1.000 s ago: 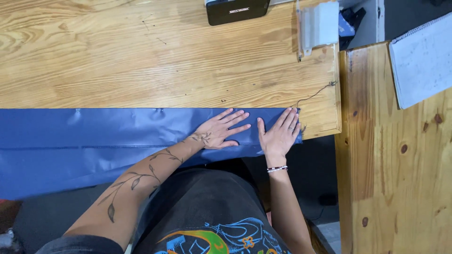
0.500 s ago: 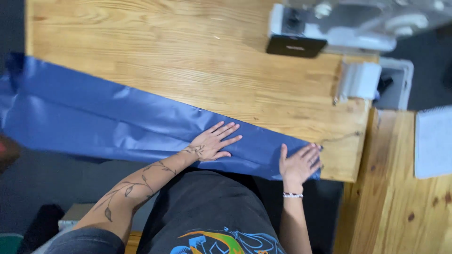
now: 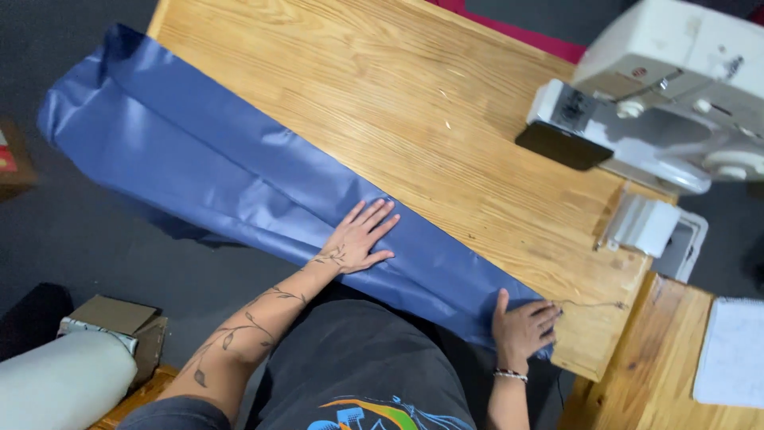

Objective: Folding the edge of a blue fabric strip and securing the fold with pins along its length on a wooden workbench.

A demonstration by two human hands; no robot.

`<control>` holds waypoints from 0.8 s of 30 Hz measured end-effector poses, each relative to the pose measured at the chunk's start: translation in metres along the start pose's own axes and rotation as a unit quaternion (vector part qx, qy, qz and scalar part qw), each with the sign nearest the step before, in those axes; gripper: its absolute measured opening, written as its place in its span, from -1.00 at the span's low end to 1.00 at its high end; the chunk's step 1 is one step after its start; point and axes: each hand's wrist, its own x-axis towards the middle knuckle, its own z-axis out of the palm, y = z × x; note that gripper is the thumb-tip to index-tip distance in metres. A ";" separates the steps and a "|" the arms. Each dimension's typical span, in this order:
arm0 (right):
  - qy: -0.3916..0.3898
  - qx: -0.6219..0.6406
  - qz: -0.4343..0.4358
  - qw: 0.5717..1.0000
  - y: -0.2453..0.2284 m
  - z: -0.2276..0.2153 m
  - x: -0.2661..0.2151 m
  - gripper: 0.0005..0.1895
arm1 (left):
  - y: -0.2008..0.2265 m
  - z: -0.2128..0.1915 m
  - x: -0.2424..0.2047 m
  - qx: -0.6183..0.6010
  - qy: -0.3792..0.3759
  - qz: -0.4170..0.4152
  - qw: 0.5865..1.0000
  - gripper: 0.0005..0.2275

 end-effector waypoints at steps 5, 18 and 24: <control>-0.136 0.037 0.063 0.988 -0.003 -0.018 0.022 0.20 | -0.045 -0.019 -0.010 -0.250 0.131 -0.155 0.947 -0.77; 0.010 0.278 -0.432 0.858 -0.262 -0.100 0.012 -0.71 | -0.230 -0.017 -0.209 -0.058 0.232 -0.615 0.752 -0.20; -0.111 0.306 -0.544 0.773 -0.441 -0.175 -0.065 -0.75 | -0.206 -0.025 -0.191 0.057 0.330 -0.537 0.774 -0.13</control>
